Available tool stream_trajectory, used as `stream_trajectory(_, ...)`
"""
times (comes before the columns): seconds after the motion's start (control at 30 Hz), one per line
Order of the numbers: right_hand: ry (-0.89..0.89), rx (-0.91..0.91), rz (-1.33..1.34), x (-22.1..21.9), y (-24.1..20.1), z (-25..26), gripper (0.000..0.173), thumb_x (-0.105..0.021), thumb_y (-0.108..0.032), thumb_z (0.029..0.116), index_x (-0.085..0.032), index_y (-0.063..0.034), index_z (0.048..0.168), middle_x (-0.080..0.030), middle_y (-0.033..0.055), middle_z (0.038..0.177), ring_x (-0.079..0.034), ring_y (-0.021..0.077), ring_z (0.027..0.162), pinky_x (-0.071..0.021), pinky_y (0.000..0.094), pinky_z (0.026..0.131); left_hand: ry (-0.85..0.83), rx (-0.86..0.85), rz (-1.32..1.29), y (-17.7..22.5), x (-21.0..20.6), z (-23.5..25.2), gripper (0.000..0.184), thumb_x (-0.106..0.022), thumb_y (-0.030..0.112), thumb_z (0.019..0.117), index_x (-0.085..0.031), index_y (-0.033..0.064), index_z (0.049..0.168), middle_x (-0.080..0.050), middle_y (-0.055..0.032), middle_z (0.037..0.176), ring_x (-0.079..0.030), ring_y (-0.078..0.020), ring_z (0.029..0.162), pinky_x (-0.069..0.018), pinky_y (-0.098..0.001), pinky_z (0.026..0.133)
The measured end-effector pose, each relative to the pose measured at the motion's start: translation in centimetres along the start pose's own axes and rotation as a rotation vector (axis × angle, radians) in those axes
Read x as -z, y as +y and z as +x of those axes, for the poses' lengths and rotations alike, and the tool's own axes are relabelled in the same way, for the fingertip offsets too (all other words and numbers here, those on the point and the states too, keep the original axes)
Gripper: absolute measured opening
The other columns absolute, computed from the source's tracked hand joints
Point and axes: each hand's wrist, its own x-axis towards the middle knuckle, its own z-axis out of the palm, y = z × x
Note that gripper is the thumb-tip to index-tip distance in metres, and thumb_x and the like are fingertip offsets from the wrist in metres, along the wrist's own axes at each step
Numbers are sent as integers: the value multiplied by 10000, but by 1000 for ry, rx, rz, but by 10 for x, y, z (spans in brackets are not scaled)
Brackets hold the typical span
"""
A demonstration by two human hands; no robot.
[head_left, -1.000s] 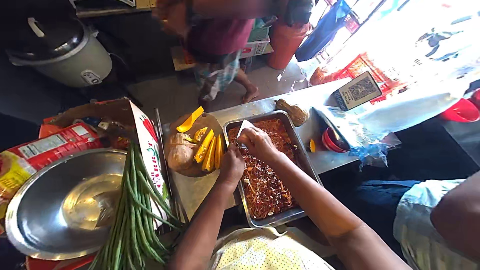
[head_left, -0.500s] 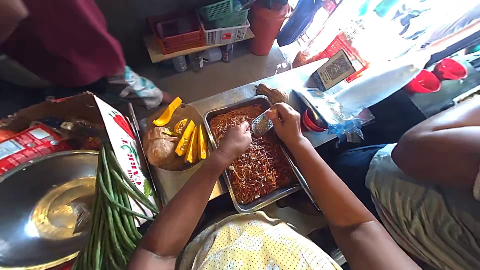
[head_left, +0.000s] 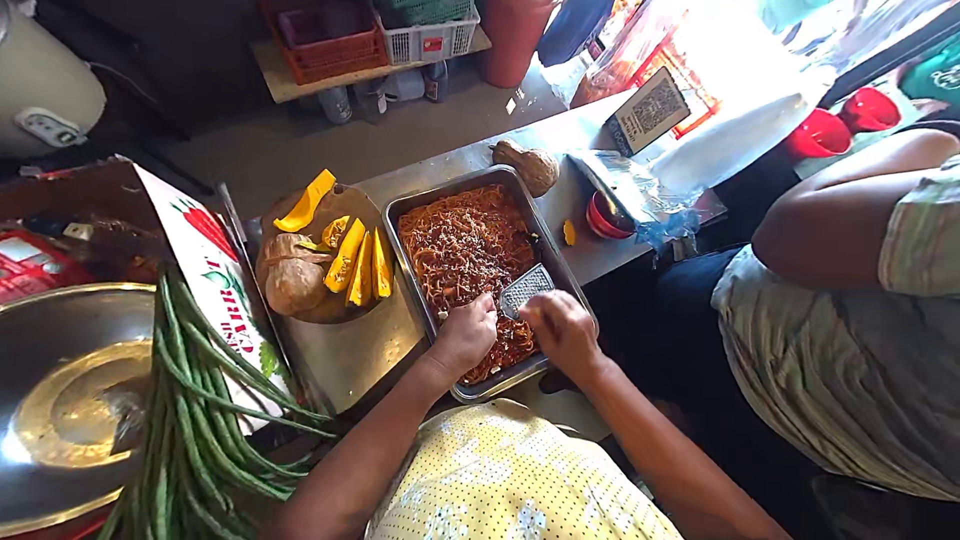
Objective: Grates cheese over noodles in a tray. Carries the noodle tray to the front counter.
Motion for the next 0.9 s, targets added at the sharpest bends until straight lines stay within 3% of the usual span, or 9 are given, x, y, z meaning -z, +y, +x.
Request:
stream_trajectory(0.17, 78, -157, -136, 6, 24, -23, 288, -604, -251, 1008, -738, 3, 1023, -738, 161, 977, -721, 318, 957, -593, 485, 885, -114, -8, 121, -4, -22, -19, 317, -354, 219, 1078, -603, 40, 1158, -653, -169, 987, -650, -319, 970, -501, -553, 852)
stream_trajectory(0.27, 21, -139, -96, 2, 2, -35, 287, -592, -254, 1016, -740, -9, 1018, -738, 137, 960, -719, 285, 949, -593, 459, 891, -132, 11, 153, -1, -26, -19, 334, -349, 219, 1082, -603, 40, 1203, -668, -181, 1033, -659, -333, 1019, -505, -569, 886)
stream_trajectory(0.37, -8, -86, -86, 5, -3, -43, 283, -582, -267, 1021, -738, -32, 1001, -737, 117, 944, -719, 268, 938, -596, 435, 882, -129, 8, 140, -3, -26, -21, 321, -347, 214, 1080, -605, 45, 1167, -658, -165, 997, -651, -314, 987, -501, -547, 866)
stream_trajectory(0.47, 63, -204, -151, 10, 15, -38, 289, -593, -245, 1012, -735, 4, 983, -736, 160, 947, -723, 323, 932, -593, 492, 866, -143, 3, 135, -3, -30, -22, 303, -351, 210, 1077, -602, 50, 1130, -639, -144, 955, -639, -289, 935, -494, -521, 834)
stream_trajectory(0.57, 50, -165, -112, 2, -3, -37, 283, -587, -254, 1018, -738, -20, 969, -735, 127, 932, -721, 277, 912, -600, 448, 857, -117, 22, 114, 0, -30, -19, 305, -349, 210, 1080, -600, 49, 1143, -638, -143, 962, -639, -278, 924, -501, -504, 835)
stream_trajectory(0.67, 31, -58, -51, 5, -15, -32, 268, -581, -256, 1019, -742, -45, 984, -737, 107, 933, -721, 252, 916, -603, 436, 852, -9, 2, 49, 4, -17, -18, 303, -383, 203, 1080, -621, 19, 1124, -641, -148, 936, -637, -263, 861, -513, -487, 810)
stream_trajectory(0.77, 97, -112, -46, 36, 0, -7, 283, -602, -256, 1022, -731, -5, 1042, -732, 147, 984, -720, 279, 917, -600, 486, 843, 186, -107, 106, 28, 8, -27, 257, -431, 197, 1082, -623, 28, 1110, -638, -148, 847, -639, -286, 770, -526, -508, 717)
stream_trajectory(0.83, 181, -145, 13, 63, -4, 13, 288, -608, -268, 1032, -714, -3, 1075, -710, 129, 933, -684, 208, 784, -596, 408, 720, 364, -225, 236, 53, 28, -44, 230, -426, 203, 1086, -599, 52, 1074, -599, -123, 731, -624, -281, 649, -517, -490, 583)
stream_trajectory(0.9, 291, -120, 83, 82, -21, 25, 279, -609, -260, 1039, -692, -7, 1120, -692, 107, 917, -649, 139, 731, -578, 319, 671, 521, -359, 329, 73, 44, -62, 216, -399, 211, 1084, -573, 84, 1069, -543, -54, 660, -571, -205, 559, -477, -407, 496)
